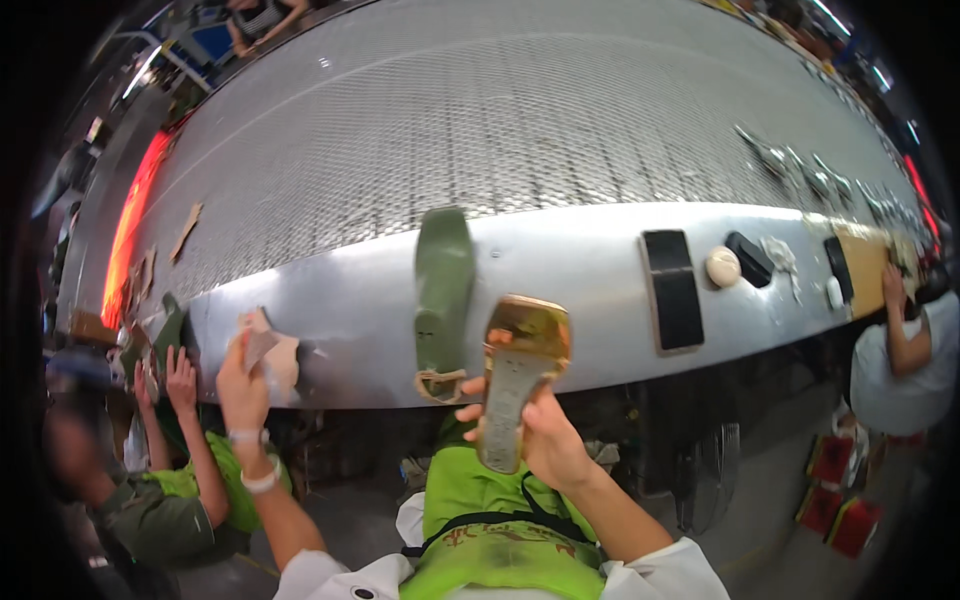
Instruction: The person assembles sandals by attaching a gold-colored strap to a green shoe last. They repeatedly pick up the strap, align it with the last, and press it into place, then inspect the fit and placement before repeating the process on another unit.
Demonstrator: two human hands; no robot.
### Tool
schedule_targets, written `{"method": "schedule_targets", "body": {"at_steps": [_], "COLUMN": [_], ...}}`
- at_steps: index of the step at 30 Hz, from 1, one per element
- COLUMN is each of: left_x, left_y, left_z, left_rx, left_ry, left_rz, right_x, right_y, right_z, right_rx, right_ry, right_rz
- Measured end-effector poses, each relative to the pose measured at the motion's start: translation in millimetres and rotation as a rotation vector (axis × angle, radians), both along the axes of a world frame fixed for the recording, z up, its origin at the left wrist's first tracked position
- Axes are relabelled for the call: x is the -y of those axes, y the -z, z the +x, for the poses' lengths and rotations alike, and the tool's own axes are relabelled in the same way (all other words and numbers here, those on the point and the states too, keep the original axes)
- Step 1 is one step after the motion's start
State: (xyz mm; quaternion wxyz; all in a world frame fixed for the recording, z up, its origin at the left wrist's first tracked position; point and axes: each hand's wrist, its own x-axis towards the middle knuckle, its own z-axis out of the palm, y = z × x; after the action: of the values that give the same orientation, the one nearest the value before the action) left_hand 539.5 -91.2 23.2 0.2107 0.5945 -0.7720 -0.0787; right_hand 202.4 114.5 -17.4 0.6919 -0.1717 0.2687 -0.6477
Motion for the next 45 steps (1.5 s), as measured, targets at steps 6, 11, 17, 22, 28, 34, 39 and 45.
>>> {"method": "schedule_targets", "body": {"at_steps": [6, 11, 17, 22, 28, 34, 39, 45], "left_x": [-69.7, -69.8, -72.7, -140.5, -148.8, -166.0, -170.2, -162.5], "left_y": [-32.0, 0.1, 19.7, 6.9, 16.4, 75.8, 118.5, 112.2], "left_z": [-129.8, -189.9, -148.9, -145.9, -83.3, -88.7, -87.0, -83.3], "left_rx": [-0.176, -0.143, -1.082, -0.592, -0.566, -1.002, -1.088, -1.043], "left_ry": [0.265, 0.178, 0.304, 0.461, 0.562, 0.221, 0.049, 0.119], "left_rz": [-0.033, 0.299, 0.686, 0.42, 0.776, 0.755, 0.896, 0.823], "right_x": [8.0, 11.7, 19.9, 37.0, -3.2, -48.7, -53.8, -49.2], "right_y": [4.8, 6.0, 4.9, -2.1, 22.2, 48.5, 75.9, 72.9], "right_z": [0.0, 8.5, 9.7, 29.6, 39.8, 82.6, 92.2, 97.5], "right_rx": [0.18, 0.166, 0.139, 0.01, 0.123, 0.247, 0.297, 0.229], "right_ry": [0.015, 0.081, 0.198, 0.221, -0.064, -0.269, -0.303, -0.308], "right_rz": [0.032, 0.106, 0.226, 0.267, 0.285, 0.493, 0.541, 0.512]}}
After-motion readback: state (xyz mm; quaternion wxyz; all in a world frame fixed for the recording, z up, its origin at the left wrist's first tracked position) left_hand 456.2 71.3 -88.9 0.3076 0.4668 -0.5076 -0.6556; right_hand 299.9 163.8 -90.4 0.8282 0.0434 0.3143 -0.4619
